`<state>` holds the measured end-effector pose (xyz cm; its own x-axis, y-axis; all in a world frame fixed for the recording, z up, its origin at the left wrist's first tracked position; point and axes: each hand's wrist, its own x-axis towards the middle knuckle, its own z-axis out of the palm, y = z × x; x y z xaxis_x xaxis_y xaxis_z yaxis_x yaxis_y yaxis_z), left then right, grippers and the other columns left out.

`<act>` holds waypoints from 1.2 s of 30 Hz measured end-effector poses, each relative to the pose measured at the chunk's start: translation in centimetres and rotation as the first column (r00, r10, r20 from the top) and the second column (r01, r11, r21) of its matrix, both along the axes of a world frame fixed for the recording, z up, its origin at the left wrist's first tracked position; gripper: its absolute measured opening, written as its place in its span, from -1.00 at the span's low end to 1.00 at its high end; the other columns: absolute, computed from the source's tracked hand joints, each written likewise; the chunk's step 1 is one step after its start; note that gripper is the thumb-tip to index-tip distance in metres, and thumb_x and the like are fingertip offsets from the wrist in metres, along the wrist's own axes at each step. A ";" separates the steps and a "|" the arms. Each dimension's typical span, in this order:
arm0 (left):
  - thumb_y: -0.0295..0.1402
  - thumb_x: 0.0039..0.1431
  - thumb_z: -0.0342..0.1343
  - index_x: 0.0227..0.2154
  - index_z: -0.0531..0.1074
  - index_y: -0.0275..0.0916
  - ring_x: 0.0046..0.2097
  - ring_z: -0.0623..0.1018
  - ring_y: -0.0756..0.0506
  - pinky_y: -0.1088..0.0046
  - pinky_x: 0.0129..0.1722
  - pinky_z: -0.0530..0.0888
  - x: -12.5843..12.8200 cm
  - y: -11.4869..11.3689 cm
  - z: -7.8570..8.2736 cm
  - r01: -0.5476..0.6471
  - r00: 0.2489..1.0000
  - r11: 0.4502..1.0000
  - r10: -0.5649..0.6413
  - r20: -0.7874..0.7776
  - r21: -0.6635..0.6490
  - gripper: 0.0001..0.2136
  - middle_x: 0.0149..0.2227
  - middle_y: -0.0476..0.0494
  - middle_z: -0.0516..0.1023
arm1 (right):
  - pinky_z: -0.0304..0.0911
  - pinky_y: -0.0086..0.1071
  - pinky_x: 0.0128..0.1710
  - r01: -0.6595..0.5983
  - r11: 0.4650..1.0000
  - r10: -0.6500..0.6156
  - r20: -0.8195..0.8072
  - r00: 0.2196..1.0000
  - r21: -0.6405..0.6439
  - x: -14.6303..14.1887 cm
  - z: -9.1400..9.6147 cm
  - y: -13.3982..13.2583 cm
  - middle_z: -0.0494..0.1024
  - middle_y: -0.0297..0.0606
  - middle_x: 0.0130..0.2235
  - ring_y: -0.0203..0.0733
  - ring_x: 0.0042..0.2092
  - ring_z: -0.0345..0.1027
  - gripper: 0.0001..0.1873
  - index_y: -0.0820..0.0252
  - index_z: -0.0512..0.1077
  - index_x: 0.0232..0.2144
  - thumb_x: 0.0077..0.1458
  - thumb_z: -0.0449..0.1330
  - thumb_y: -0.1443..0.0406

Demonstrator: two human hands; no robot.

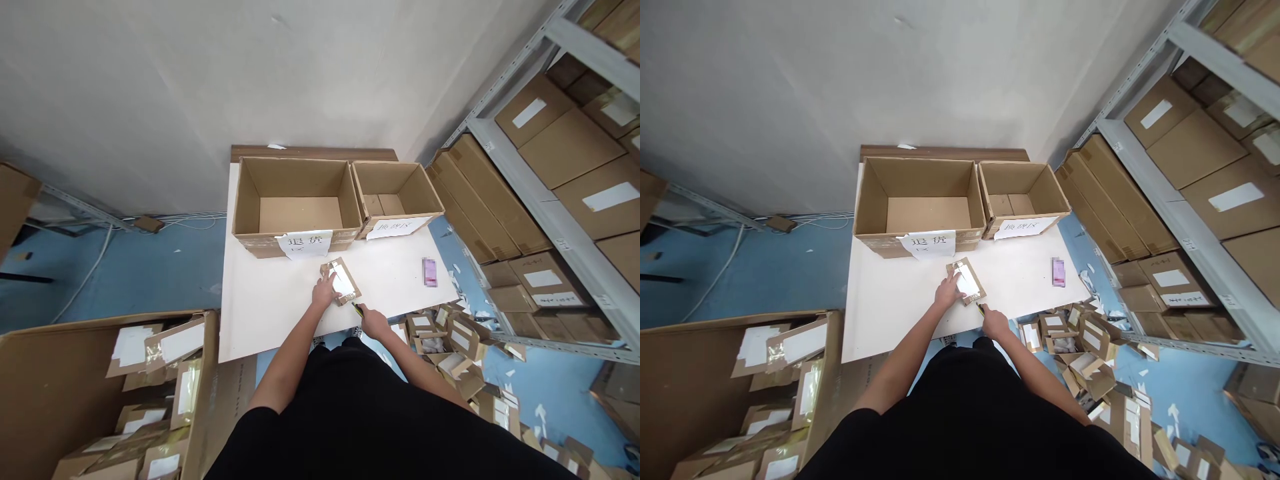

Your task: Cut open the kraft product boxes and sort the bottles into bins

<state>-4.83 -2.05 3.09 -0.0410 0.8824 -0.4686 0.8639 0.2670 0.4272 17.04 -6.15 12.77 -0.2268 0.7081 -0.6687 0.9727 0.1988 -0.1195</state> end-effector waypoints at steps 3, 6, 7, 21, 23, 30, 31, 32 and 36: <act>0.04 0.24 0.26 0.47 0.06 0.01 0.28 0.42 -0.38 0.15 0.15 0.49 1.3 -0.3 0.4 -0.009 0.998 0.999 0.011 -0.067 0.043 -0.17 0.55 -0.29 -0.04 | 0.34 -0.26 -0.08 0.252 0.963 -0.237 -0.151 0.960 0.092 1.8 -1.4 0.1 0.66 -0.08 -0.02 0.06 -0.02 0.59 -0.34 0.04 -0.02 0.49 0.43 0.00 0.21; 0.11 0.33 0.10 0.48 0.10 -0.09 0.25 0.44 -0.40 0.14 0.10 0.51 3.5 -1.1 0.7 -0.087 0.984 0.994 0.095 -0.150 0.059 -0.24 0.47 -0.46 0.10 | 0.37 -0.23 -0.01 0.502 0.855 -0.454 -0.280 0.846 0.129 1.8 -4.0 0.8 0.61 -0.02 0.10 0.08 0.07 0.56 -0.25 0.17 -0.11 0.51 0.43 -0.01 0.07; 0.10 0.37 0.04 0.48 0.09 -0.12 0.25 0.44 -0.41 0.14 0.08 0.52 4.3 -1.4 0.8 -0.115 0.977 0.992 0.123 -0.172 0.060 -0.26 0.45 -0.50 0.13 | 0.37 -0.22 0.03 0.542 0.830 -0.481 -0.322 0.815 0.132 1.2 -4.9 1.2 0.58 0.00 0.15 0.09 0.11 0.54 -0.22 0.19 -0.12 0.51 0.42 0.00 0.03; -0.25 0.44 -0.05 0.40 0.29 -0.18 0.38 0.30 -0.35 0.12 0.23 0.43 2.5 -2.5 0.2 -0.032 0.969 0.988 0.069 -0.238 0.154 -0.48 0.36 -0.37 0.35 | 0.38 -0.29 0.02 0.585 0.808 -0.471 -0.511 0.718 0.077 -1.6 -6.8 11.1 0.66 -0.19 -0.06 -0.08 -0.09 0.59 -0.47 0.11 0.16 0.39 0.46 -0.14 0.19; -0.27 0.44 -0.06 0.45 0.21 -0.14 0.48 0.16 -0.35 0.06 0.34 0.32 2.1 -2.0 -0.8 0.019 0.976 0.989 0.013 -0.216 0.144 -0.45 0.48 -0.28 0.20 | 0.40 -0.33 -0.05 0.590 0.808 -0.495 -0.529 0.690 0.013 -0.8 -6.3 10.6 0.66 -0.23 -0.08 -0.16 -0.23 0.60 -0.46 0.12 0.11 0.40 0.44 -0.12 0.27; -0.21 0.46 -0.06 0.49 0.13 -0.06 0.55 -0.01 -0.35 -0.06 0.42 0.17 2.3 -2.7 -3.6 0.036 0.978 0.979 0.007 -0.208 0.202 -0.42 0.55 -0.20 0.03 | 0.37 -0.34 -0.08 0.316 0.948 -0.285 -0.379 0.880 0.021 -0.1 -4.5 9.6 0.67 -0.18 -0.08 -0.15 -0.25 0.59 -0.35 0.05 0.05 0.45 0.38 -0.03 0.38; -0.18 0.47 -0.07 0.49 0.13 -0.06 0.55 -0.01 -0.35 -0.05 0.41 0.17 2.3 -2.8 -3.6 0.033 0.978 0.976 0.013 -0.209 0.214 -0.43 0.54 -0.20 0.04 | 0.35 -0.33 -0.05 0.276 0.960 -0.243 -0.347 0.906 0.047 -0.3 -4.4 9.7 0.67 -0.16 -0.05 -0.10 -0.17 0.59 -0.37 0.05 0.08 0.44 0.38 -0.02 0.38; -0.16 0.47 -0.07 0.49 0.13 -0.05 0.55 -0.01 -0.34 -0.05 0.41 0.18 2.3 -2.9 -3.5 0.029 0.977 0.975 0.019 -0.211 0.221 -0.43 0.54 -0.20 0.05 | 0.34 -0.32 -0.04 0.240 0.968 -0.208 -0.313 0.927 0.067 -0.6 -4.2 9.8 0.66 -0.13 -0.02 -0.06 -0.09 0.58 -0.39 0.06 0.12 0.43 0.38 -0.02 0.38; -0.18 0.49 -0.09 0.48 0.14 0.00 0.54 0.02 -0.30 -0.02 0.41 0.18 2.6 -3.0 -2.7 0.004 0.976 0.974 0.045 -0.213 0.227 -0.45 0.53 -0.15 0.08 | 0.31 -0.28 -0.05 0.140 0.986 -0.123 -0.178 0.976 0.089 -1.6 -3.9 10.0 0.65 -0.05 0.00 0.05 0.02 0.55 -0.37 0.07 0.15 0.42 0.35 0.01 0.40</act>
<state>-2.24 -5.08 0.35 -0.1384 0.9617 -0.2366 0.9374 0.2042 0.2820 15.43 3.83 8.83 -0.2323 0.8009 -0.5520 0.9579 0.0897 -0.2729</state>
